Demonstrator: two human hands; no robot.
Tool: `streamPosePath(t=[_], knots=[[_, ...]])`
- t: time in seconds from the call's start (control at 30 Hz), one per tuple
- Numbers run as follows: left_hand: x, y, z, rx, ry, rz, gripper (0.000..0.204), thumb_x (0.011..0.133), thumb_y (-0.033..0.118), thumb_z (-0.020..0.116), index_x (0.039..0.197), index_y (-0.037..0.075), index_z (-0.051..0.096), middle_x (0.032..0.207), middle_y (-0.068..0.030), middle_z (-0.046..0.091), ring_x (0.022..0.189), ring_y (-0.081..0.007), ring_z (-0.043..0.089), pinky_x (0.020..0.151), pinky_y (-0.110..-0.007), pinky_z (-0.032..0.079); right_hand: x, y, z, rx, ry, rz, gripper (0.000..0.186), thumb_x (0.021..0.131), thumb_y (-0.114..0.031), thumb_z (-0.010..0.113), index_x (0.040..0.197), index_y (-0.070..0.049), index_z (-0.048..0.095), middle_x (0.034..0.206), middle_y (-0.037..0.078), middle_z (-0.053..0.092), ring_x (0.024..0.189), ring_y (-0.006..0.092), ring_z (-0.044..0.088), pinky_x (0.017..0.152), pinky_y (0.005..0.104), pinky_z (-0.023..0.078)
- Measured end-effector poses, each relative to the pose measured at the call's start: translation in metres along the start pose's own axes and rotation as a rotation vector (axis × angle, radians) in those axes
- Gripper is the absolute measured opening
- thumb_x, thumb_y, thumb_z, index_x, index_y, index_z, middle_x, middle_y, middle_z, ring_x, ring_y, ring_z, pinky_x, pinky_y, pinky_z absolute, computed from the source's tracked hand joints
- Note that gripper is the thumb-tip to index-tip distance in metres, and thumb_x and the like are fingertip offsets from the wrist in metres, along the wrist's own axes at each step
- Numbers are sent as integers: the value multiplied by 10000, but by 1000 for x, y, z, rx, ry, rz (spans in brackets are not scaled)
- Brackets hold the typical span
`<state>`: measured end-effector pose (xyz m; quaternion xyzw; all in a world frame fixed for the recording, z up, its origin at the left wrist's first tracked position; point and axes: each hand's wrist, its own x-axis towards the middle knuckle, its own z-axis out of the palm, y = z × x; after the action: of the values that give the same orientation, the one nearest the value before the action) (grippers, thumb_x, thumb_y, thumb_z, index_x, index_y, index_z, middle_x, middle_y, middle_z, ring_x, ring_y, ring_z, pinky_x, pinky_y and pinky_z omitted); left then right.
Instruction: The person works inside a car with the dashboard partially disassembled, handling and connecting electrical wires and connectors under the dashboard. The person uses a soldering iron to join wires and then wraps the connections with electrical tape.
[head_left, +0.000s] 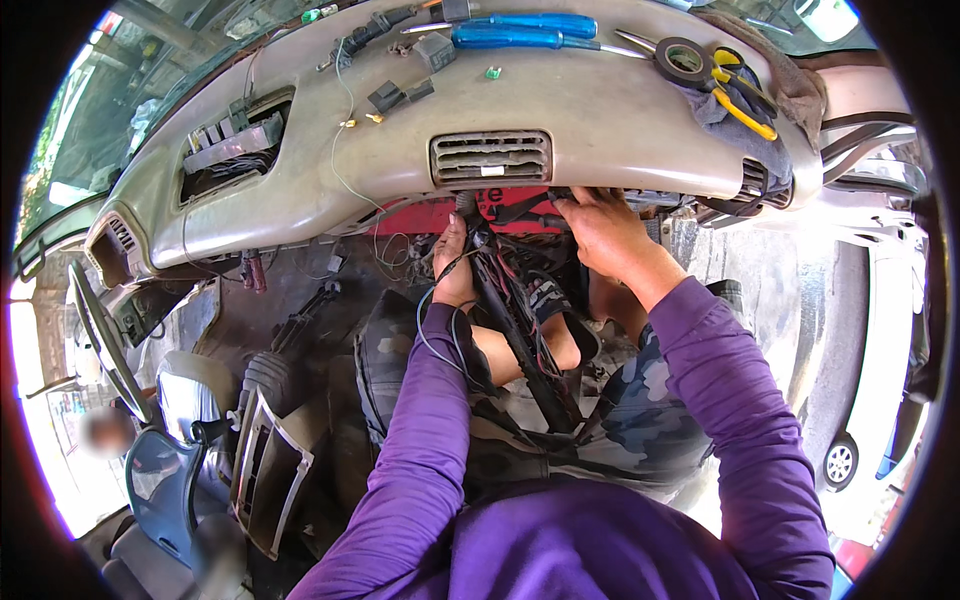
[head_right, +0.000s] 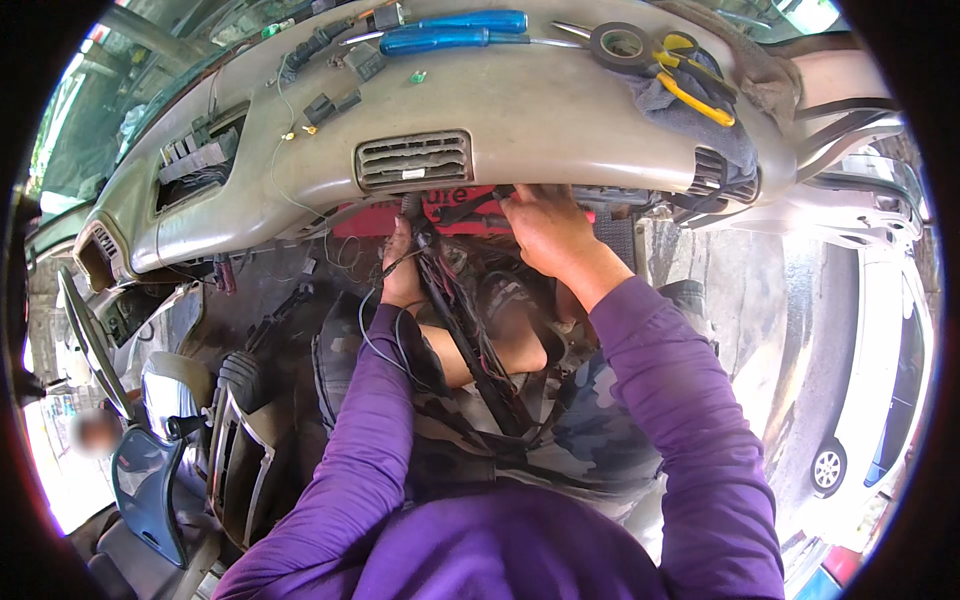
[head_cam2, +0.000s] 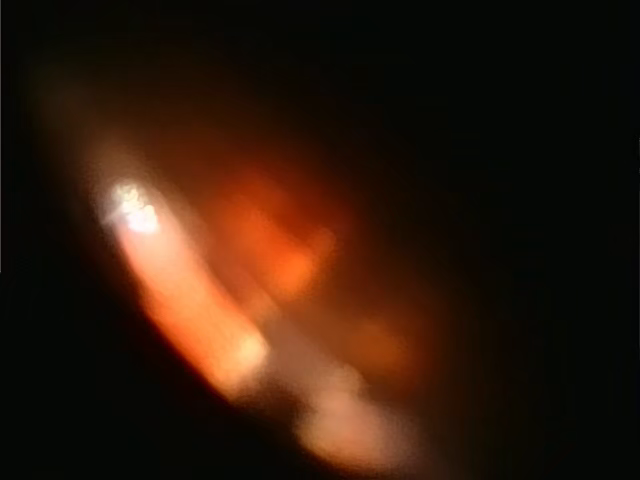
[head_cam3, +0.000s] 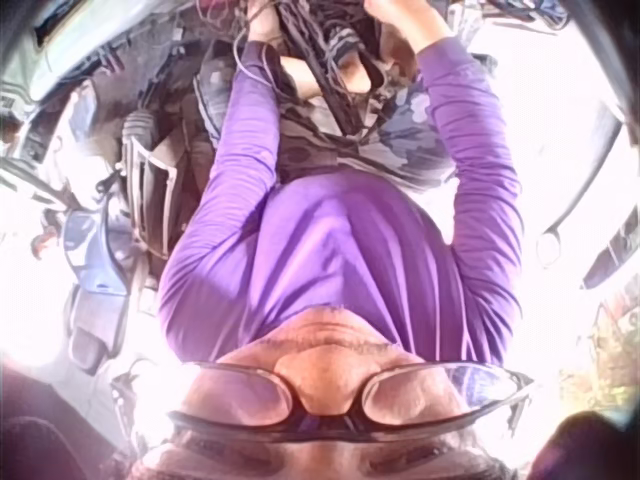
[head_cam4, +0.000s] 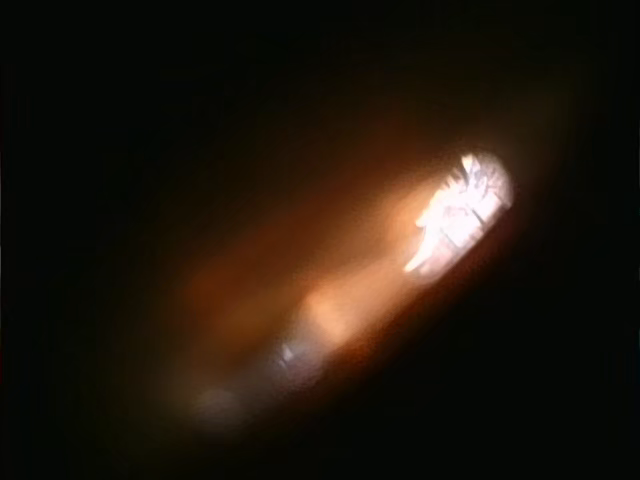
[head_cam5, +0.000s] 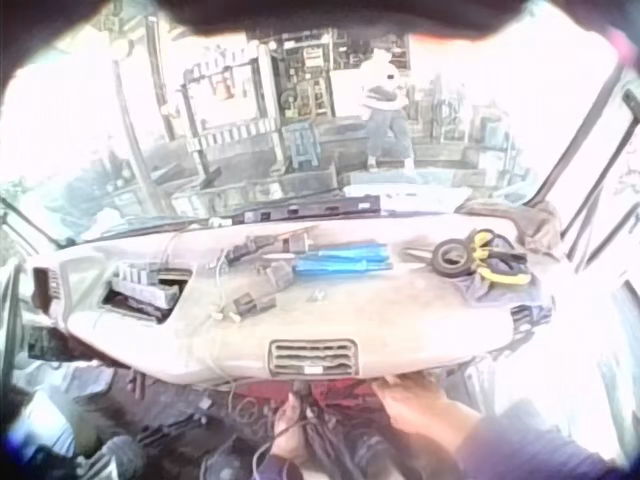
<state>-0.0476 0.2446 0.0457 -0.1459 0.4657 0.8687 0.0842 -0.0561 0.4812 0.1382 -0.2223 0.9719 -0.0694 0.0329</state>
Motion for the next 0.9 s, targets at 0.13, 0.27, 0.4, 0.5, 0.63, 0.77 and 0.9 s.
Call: streamPosePath(t=[0.13, 0.27, 0.4, 0.5, 0.63, 0.77, 0.9], knots=[[11, -11, -20, 32, 7, -33, 487, 993, 579, 555, 1100, 108, 620, 853, -15, 612, 713, -164, 597, 633, -312, 504, 2, 0, 0, 86, -16, -19, 610, 724, 13, 656, 1331, -34, 619, 1545, 234, 355, 1435, 453, 331, 1189, 503, 309], [2, -1, -4, -39, 57, -124, 490, 989, 602, 542, 1032, 118, 609, 827, -24, 606, 691, -164, 589, 609, -308, 493, 5, 10, 7, 197, -18, -65, 496, 721, -25, 695, 1216, -25, 675, 1522, 248, 359, 1430, 474, 306, 1184, 542, 286], [3, 0, -9, -71, 10, -108, 552, 1032, 573, 470, 982, 52, 648, 775, -66, 652, 618, -209, 629, 598, -350, 528, 6, 5, -8, 195, -102, -52, 587, 714, 19, 648, 1300, -25, 636, 1555, 244, 338, 1437, 470, 312, 1187, 487, 314], [3, 0, -10, -100, -12, -136, 551, 1029, 579, 469, 1007, 58, 646, 829, -73, 664, 681, -208, 646, 635, -347, 538, 6, 2, -9, 207, -133, -35, 631, 710, 45, 616, 1337, -23, 615, 1570, 243, 328, 1444, 465, 310, 1190, 464, 322], [2, 0, -7, -177, -31, -179, 545, 1019, 590, 482, 1017, 70, 646, 873, -73, 663, 757, -211, 650, 694, -358, 547, 7, 3, -8, 205, -143, -16, 644, 709, 42, 612, 1350, -15, 603, 1574, 249, 327, 1456, 462, 294, 1198, 455, 311], [0, 2, -4, -209, -51, -228, 558, 995, 622, 504, 1001, 81, 642, 838, -63, 640, 727, -218, 628, 685, -361, 541, 8, 3, -6, 173, -197, -9, 583, 741, 2, 619, 1324, 1, 592, 1602, 271, 261, 1481, 486, 231, 1206, 529, 259], [10, -6, -30, -214, -203, -234, 615, 946, 689, 528, 977, 83, 632, 812, -69, 629, 684, -207, 608, 620, -338, 519, 8, -10, -3, 206, -319, 61, 484, 800, -58, 616, 1279, 10, 599, 1632, 284, 194, 1492, 530, 182, 1159, 705, 199]])
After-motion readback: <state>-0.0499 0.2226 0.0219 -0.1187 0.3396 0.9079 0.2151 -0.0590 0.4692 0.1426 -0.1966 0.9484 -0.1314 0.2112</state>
